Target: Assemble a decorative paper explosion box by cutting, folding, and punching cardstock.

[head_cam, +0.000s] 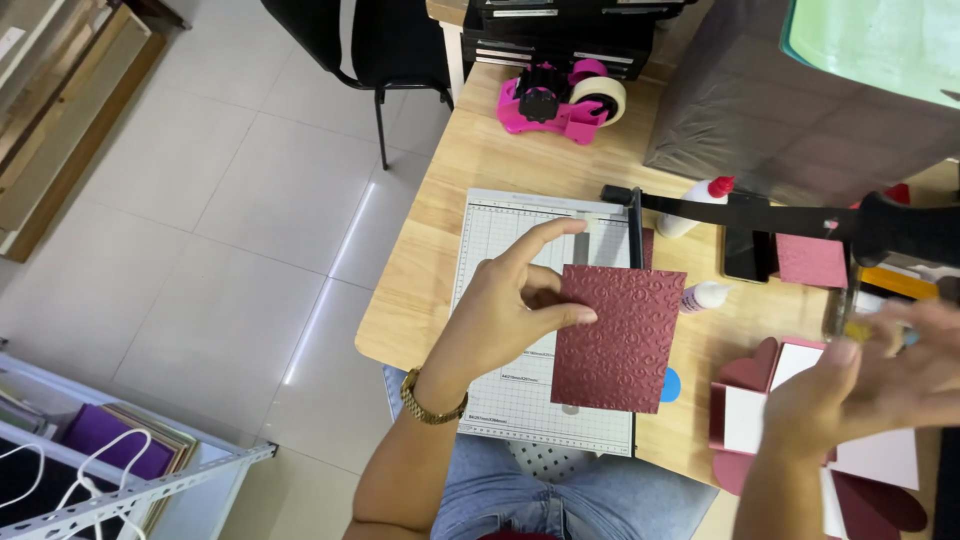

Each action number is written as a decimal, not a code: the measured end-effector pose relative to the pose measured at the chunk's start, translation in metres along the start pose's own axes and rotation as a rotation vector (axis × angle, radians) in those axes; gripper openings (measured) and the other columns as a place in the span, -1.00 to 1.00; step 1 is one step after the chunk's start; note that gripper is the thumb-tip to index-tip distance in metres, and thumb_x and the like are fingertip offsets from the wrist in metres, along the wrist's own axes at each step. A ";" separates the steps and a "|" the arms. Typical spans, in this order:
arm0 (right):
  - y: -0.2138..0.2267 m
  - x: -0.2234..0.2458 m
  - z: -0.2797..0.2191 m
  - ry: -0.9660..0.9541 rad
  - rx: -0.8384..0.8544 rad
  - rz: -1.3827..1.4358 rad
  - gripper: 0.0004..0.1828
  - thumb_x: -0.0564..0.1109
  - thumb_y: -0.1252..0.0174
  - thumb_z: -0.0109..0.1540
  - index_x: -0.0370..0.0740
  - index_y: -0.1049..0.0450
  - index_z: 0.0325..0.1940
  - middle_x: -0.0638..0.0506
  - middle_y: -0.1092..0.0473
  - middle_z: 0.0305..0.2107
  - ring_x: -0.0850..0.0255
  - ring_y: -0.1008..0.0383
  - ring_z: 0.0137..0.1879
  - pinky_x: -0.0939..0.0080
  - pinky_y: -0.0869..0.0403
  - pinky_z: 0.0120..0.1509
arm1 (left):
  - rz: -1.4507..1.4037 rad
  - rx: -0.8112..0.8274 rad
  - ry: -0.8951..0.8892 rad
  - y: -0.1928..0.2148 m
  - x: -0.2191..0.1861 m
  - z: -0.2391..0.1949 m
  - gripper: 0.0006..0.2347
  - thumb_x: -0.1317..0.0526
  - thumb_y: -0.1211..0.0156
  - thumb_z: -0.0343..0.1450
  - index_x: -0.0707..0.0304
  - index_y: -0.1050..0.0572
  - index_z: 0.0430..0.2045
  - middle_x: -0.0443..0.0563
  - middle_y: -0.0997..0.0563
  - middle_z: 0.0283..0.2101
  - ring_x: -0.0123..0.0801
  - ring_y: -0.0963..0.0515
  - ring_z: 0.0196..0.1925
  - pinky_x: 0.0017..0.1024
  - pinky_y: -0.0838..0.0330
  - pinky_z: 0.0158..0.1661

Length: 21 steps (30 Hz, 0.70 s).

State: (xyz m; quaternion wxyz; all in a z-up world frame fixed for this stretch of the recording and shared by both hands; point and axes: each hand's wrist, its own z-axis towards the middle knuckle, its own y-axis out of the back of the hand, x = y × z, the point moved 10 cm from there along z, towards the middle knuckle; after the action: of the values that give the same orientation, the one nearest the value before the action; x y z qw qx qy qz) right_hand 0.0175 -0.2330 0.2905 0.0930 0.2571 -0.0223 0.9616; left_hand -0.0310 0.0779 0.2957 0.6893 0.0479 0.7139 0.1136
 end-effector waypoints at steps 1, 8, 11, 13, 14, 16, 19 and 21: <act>-0.005 0.013 -0.009 0.003 0.001 -0.006 -0.48 -0.45 0.12 0.52 -0.11 0.05 0.48 -0.35 -0.11 0.33 -0.17 -0.12 0.19 -0.12 -0.25 0.18 | -0.005 0.004 -0.003 0.000 -0.004 -0.003 -0.40 0.23 -0.47 0.30 -0.05 -0.34 0.26 -0.14 -0.57 -0.59 -0.56 -0.28 -0.53 -0.59 -0.32 -0.33; -0.016 -0.040 -0.162 -0.914 0.230 0.491 -0.81 -0.21 0.00 0.31 -0.27 -0.47 -0.04 0.00 -0.41 -0.25 0.25 -0.39 -0.14 0.27 -0.40 0.05 | 0.009 0.024 -0.058 -0.004 -0.028 -0.013 -0.30 0.23 -0.44 0.33 -0.04 -0.21 0.38 -0.17 -0.51 -0.64 -0.56 -0.28 -0.55 -0.58 -0.36 -0.31; -0.028 -0.024 -0.170 -1.000 0.267 0.501 -0.84 -0.20 -0.17 0.26 -0.34 -0.47 -0.13 -0.03 -0.41 -0.36 0.21 -0.42 -0.25 0.25 -0.38 -0.07 | -0.001 0.024 -0.061 -0.005 -0.028 -0.014 -0.29 0.22 -0.45 0.32 -0.04 -0.19 0.39 -0.17 -0.53 -0.62 -0.58 -0.29 -0.55 -0.58 -0.36 -0.32; -0.042 -0.003 -0.153 -0.961 0.329 0.474 -0.93 -0.25 -0.18 0.25 -0.33 -0.47 -0.29 -0.11 -0.48 -0.49 0.13 -0.53 -0.36 0.21 -0.49 -0.13 | -0.003 0.022 -0.058 -0.006 -0.025 -0.014 -0.29 0.22 -0.45 0.32 -0.04 -0.19 0.39 -0.16 -0.58 -0.60 -0.58 -0.33 -0.55 -0.58 -0.39 -0.30; -0.043 -0.003 -0.152 -0.964 0.321 0.468 -0.94 -0.26 -0.19 0.25 -0.33 -0.49 -0.28 -0.12 -0.50 -0.53 0.16 -0.55 -0.39 0.20 -0.53 -0.15 | -0.005 0.014 -0.062 -0.006 -0.025 -0.013 -0.30 0.22 -0.44 0.32 -0.04 -0.19 0.39 -0.15 -0.58 -0.60 -0.57 -0.32 -0.54 -0.58 -0.39 -0.31; -0.047 -0.003 -0.149 -0.967 0.310 0.461 -0.95 -0.27 -0.21 0.26 -0.33 -0.51 -0.28 -0.12 -0.52 -0.57 0.18 -0.57 -0.43 0.19 -0.57 -0.17 | -0.008 0.008 -0.067 -0.008 -0.017 -0.010 -0.31 0.21 -0.42 0.33 -0.03 -0.19 0.39 -0.13 -0.59 -0.60 -0.56 -0.32 -0.54 -0.59 -0.40 -0.31; -0.051 -0.015 -0.154 -1.011 0.253 0.388 -0.99 -0.30 -0.19 0.26 -0.29 -0.52 -0.25 -0.13 -0.54 -0.58 0.18 -0.57 -0.42 0.14 -0.56 -0.04 | -0.042 -0.034 -0.089 -0.008 0.007 -0.003 -0.29 0.19 -0.41 0.32 -0.03 -0.15 0.39 -0.04 -0.75 -0.24 -0.51 -0.61 -0.39 -0.55 -0.57 -0.16; -0.057 -0.035 -0.169 -1.095 0.215 0.369 -0.96 -0.30 -0.19 0.28 -0.32 -0.55 -0.25 -0.10 -0.52 -0.58 0.20 -0.53 -0.46 0.28 -0.46 -0.23 | -0.093 -0.066 -0.074 -0.008 0.038 0.007 -0.33 0.23 -0.37 0.36 -0.02 -0.14 0.37 0.15 -0.65 0.09 -0.44 -0.68 -0.26 -0.56 -0.60 -0.11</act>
State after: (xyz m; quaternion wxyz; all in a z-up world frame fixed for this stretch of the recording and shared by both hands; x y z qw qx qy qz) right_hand -0.0253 -0.1679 0.1260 -0.1275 0.7163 -0.0140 0.6859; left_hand -0.0254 0.0795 0.2573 0.7210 -0.0038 0.6852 0.1031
